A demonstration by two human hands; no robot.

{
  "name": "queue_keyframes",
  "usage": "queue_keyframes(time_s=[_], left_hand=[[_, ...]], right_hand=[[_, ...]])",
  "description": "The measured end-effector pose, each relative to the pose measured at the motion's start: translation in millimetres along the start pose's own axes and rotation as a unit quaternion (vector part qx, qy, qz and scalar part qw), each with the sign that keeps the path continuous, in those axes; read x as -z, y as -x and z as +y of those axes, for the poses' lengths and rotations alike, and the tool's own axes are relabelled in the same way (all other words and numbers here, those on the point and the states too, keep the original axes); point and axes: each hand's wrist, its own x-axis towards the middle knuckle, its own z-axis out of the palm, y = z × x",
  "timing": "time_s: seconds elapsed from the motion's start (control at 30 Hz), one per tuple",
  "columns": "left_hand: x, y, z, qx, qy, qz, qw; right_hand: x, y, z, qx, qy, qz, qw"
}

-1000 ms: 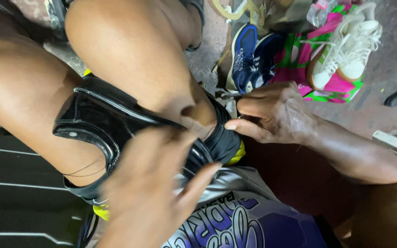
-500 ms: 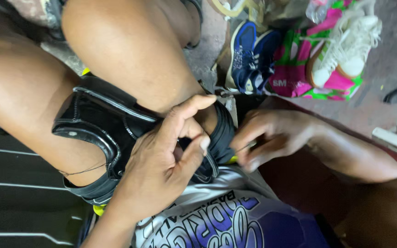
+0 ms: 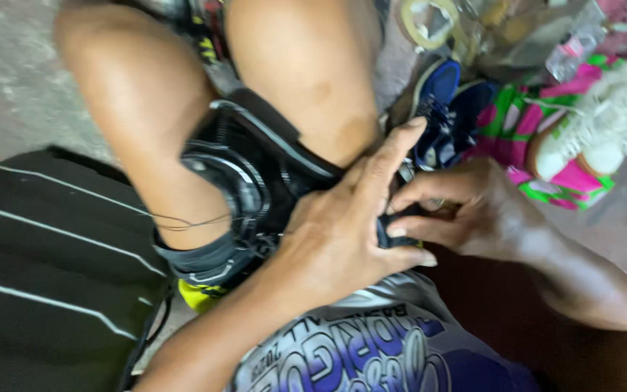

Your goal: The person is repairing a black shoe by hand-sewing the sole to the upper. They use a needle and thread to stitch along the perimeter of the shoe's sole, pulling the thread tight after each stitch. The person holds the shoe on their lap and repeatedly rotates it to access different sections of the seam.

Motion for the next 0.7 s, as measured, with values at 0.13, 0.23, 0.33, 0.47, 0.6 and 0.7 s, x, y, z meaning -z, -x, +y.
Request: queue_keyframes(time_s=[0.13,0.23,0.33,0.47,0.6,0.7], left_hand=[[0.5,4.9,-2.7,0.05,0.051,-0.027,0.997],[-0.8,8.6,-5.6,0.035,0.014,-0.022,0.999],[1.2,8.6,-8.4,-0.059,-0.007,0.032,0.998],[1.7,8.7,-10.6,-0.066,-0.008,0.03,0.997],[3.2,8.1,-11.6,-0.026,-0.006,0.0,1.0],[1.1,9.0,-8.9,0.009,-0.016,-0.003,1.0]], right_hand=[[-10.2,-0.5,31.7,0.162,0.074,0.179,0.967],[25.0,-6.8,110.8,0.163,0.212,0.259,0.928],[86.4,0.1,221.4,0.053,0.306,0.304,0.901],[155.7,44.3,332.1,-0.029,0.359,0.401,0.842],[141.6,65.4,315.2,-0.098,0.32,0.418,0.844],[74.5,59.2,224.2,-0.101,0.143,0.247,0.953]])
